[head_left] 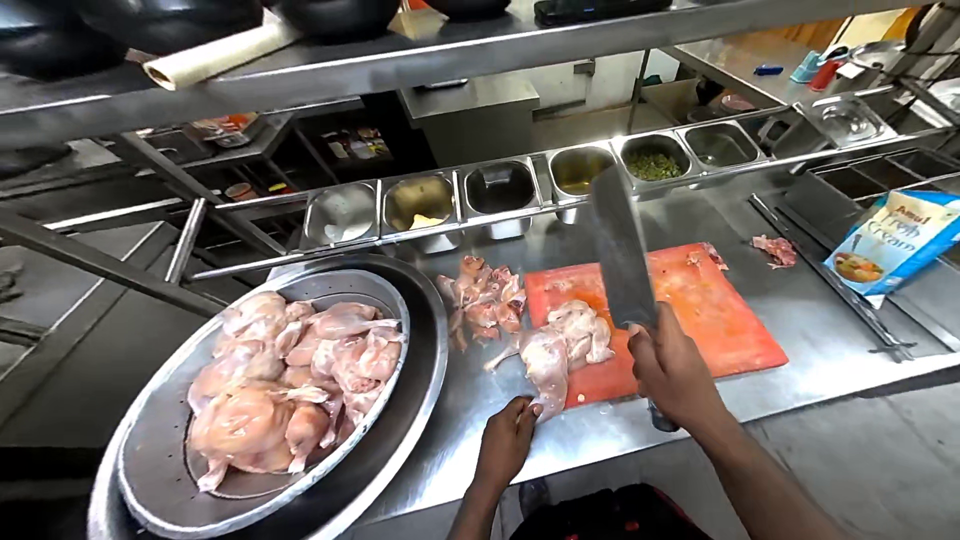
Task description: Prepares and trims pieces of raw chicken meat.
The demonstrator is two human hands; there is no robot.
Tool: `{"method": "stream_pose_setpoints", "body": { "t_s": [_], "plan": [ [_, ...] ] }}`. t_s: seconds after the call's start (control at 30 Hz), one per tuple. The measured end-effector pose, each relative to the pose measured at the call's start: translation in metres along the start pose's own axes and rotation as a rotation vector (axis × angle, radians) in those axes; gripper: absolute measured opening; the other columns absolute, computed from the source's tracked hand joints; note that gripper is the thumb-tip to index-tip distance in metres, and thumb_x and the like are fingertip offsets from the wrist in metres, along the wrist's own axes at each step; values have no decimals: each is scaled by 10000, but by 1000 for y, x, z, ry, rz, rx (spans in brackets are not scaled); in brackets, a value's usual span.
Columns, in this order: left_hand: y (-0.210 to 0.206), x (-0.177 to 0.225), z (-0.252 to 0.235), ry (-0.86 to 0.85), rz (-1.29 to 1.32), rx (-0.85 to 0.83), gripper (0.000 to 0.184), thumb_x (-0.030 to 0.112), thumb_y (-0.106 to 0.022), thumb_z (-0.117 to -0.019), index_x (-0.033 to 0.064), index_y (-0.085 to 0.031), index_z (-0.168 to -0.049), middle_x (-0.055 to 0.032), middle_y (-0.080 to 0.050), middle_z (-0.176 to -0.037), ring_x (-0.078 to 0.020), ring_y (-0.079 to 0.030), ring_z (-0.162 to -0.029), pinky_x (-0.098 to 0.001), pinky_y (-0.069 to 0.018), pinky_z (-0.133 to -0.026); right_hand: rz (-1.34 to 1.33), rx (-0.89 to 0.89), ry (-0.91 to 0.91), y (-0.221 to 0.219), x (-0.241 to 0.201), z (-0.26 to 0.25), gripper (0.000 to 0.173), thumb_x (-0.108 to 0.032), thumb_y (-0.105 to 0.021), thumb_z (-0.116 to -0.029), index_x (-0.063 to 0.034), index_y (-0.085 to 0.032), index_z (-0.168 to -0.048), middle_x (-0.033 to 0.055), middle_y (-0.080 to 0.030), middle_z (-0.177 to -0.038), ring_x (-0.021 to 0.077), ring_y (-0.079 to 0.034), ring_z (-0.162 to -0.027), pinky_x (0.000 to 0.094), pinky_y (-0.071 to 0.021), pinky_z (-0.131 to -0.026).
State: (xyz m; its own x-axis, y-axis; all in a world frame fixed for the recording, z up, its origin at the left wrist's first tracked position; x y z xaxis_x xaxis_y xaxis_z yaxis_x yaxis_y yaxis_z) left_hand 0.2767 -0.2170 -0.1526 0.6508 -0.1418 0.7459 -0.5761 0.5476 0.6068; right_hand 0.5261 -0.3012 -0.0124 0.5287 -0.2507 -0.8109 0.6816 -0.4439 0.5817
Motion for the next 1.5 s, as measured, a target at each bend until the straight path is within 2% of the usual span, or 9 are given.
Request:
{"method": "stream_pose_setpoints", "body": {
  "t_s": [0.07,0.13,0.23,0.37,0.53,0.73,1.03,1.4,1.5],
  "plan": [
    [-2,-1,0,-11,16,12,347,394,-512,-1055,115,-715,-1095,-35,-707,-882,-154,-679,-816,-409,-566,-791,39,23,14,-18,7,2,350,-242,-438,-1046,-36,-467,-1328,88,-608,-669,264,-643,-545,483,-573,-527],
    [-3,0,0,-27,16,9,354,391,-513,-1054,114,-723,-1117,-39,-722,-907,-156,-692,-841,-412,-573,-816,216,-395,-131,-41,9,5,375,-199,-451,-1070,-4,-418,-1389,173,-655,-892,337,-693,-789,527,-575,-747],
    [2,4,-3,-30,2,11,356,375,-511,-1062,104,-717,-1163,-59,-737,-958,-178,-708,-891,-431,-575,-861,219,-711,-233,-42,9,3,346,-252,-433,-1093,-72,-434,-1387,160,-634,-943,291,-679,-722,477,-580,-673],
    [7,-3,-3,-2,-11,13,363,416,-528,-1044,125,-729,-1129,-33,-738,-984,-160,-705,-914,-435,-574,-875,123,-454,-237,0,20,-7,371,-276,-439,-1105,-91,-452,-1427,141,-638,-832,267,-660,-629,476,-582,-616],
    [21,19,-6,-12,5,238,566,351,-759,-863,73,-607,-1332,-149,-611,-1314,-257,-652,-1127,-455,-569,-957,598,-41,-243,38,78,-41,356,-246,-491,-1065,-62,-481,-1370,233,-690,-959,452,-707,-859,624,-560,-715],
    [20,88,-65,-45,-378,116,682,539,-678,-869,258,-543,-1476,-96,-477,-1545,-354,-507,-1361,-584,-482,-1046,836,-199,-330,30,135,-63,433,-196,-611,-973,-87,-526,-1383,248,-642,-1239,464,-677,-1044,623,-566,-773],
    [15,103,-78,-153,-496,72,579,428,-638,-898,196,-592,-1426,-117,-572,-1460,-366,-500,-1368,-602,-401,-1117,565,-441,526,-74,45,-74,618,-368,-676,-893,-154,-561,-1461,155,-502,-1533,403,-442,-1429,622,-422,-1099],
    [13,101,-80,-283,-152,311,420,334,-674,-838,159,-711,-1218,-67,-698,-1255,-287,-607,-1237,-535,-484,-1040,594,73,798,-98,44,-70,227,-318,-675,-771,-116,-728,-860,100,-732,-893,391,-690,-959,654,-475,-857],
    [27,107,-80,-192,141,416,433,236,-675,-899,3,-665,-1264,-204,-674,-1268,-327,-632,-1221,-532,-494,-1065,523,228,865,-79,35,-55,273,-322,-560,-864,-110,-689,-751,94,-701,-786,355,-691,-845,592,-486,-799]
  ]
}}
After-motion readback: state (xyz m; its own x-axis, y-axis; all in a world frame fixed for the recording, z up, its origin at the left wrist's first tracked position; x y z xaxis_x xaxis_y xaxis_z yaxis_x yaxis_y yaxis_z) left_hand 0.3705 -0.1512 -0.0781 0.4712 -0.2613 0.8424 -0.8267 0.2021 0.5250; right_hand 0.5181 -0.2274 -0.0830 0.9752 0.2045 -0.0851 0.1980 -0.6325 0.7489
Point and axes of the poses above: each hand's wrist, its own z-axis away from the middle knuckle, its own y-axis out of the back of the hand, x = y × z, the point moved 2 cm from there along -z, towards the middle knuckle
